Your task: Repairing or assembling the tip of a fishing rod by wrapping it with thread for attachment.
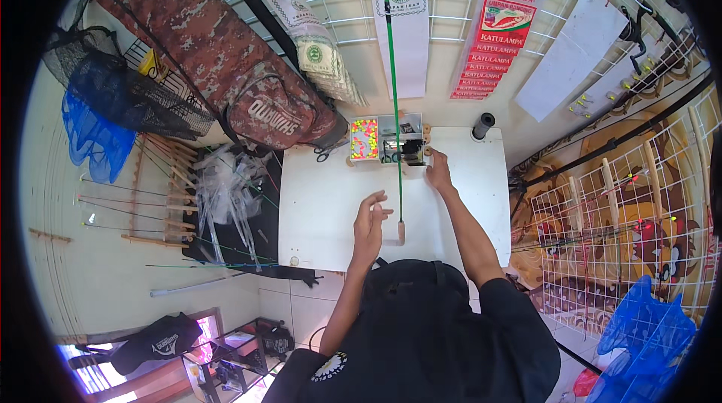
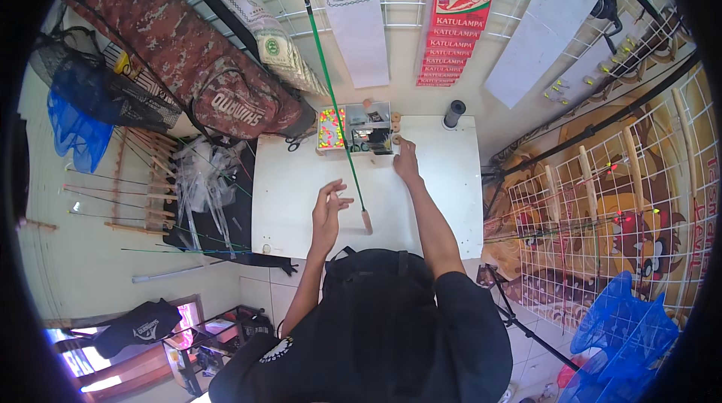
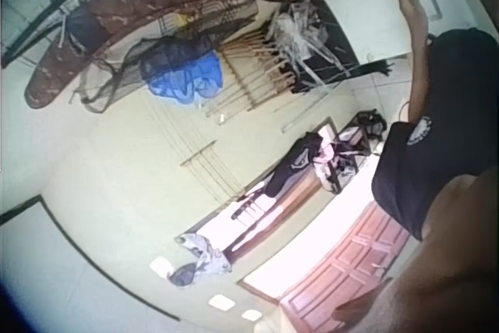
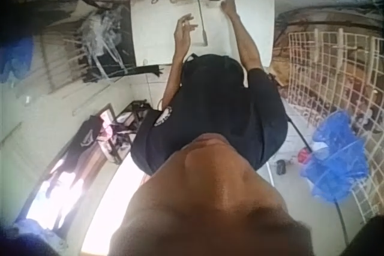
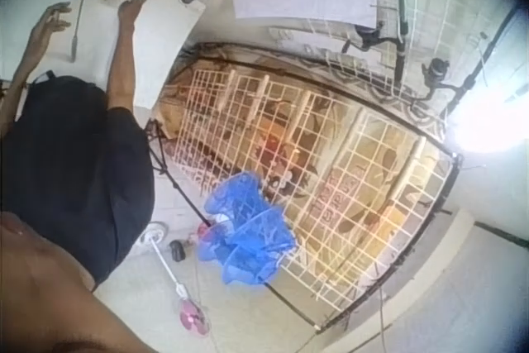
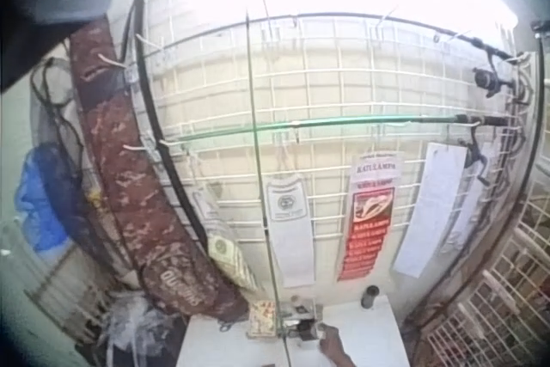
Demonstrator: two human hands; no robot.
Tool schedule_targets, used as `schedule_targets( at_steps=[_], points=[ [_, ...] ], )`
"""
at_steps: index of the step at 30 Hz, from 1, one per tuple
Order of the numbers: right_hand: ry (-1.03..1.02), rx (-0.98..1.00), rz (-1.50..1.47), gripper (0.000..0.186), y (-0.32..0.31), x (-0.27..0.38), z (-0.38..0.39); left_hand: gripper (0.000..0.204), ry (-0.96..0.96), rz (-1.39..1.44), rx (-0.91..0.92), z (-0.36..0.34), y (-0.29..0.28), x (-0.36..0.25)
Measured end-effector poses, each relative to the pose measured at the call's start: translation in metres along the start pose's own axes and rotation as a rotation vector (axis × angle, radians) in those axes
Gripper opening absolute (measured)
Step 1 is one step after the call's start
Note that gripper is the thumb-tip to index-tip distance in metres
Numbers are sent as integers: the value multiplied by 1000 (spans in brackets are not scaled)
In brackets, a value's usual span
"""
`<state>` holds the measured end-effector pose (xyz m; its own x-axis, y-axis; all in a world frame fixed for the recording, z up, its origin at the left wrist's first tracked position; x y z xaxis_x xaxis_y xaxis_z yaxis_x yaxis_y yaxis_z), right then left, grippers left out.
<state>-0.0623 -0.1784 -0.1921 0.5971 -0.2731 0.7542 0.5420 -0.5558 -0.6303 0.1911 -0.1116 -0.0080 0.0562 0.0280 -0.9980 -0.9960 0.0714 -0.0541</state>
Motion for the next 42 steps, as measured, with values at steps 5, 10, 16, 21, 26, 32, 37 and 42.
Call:
schedule_targets(
  at_steps=[5,10,16,21,26,32,37,42],
  points=[
    [105,153,221,56,10,0,-11,40,-54,-75,-3,10,-16,10],
    [-17,42,297,41,4,5,-14,37,-88,-68,-43,10,-18,12],
    [-25,-75,305,25,-21,-1,-7,28,15,-72,-24,10,-10,-12],
    [218,-186,-281,34,-57,-11,30,18,87,-97,-16,19,-9,-15],
    [195,-188,-525,36,-106,41,71,18,71,-76,34,36,-2,-18],
    [85,-96,-841,40,-157,112,112,42,311,-266,245,41,36,-58],
    [155,12,-1009,39,-170,144,138,43,279,-216,260,42,43,-64],
    [123,159,-997,33,-172,157,146,40,233,-83,268,41,30,-55]
  ],
)
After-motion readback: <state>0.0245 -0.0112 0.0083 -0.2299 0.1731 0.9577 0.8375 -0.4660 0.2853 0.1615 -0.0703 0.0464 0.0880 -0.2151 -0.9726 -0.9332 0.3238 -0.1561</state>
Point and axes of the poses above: each hand's wrist, its own z-axis away from the middle knuckle, its own y-axis out of the palm, x = y × z, the point moved 6 cm from there along -z, towards the middle knuckle, and after that the axes turned 14 degrees about -x, right-handed, at the moved point
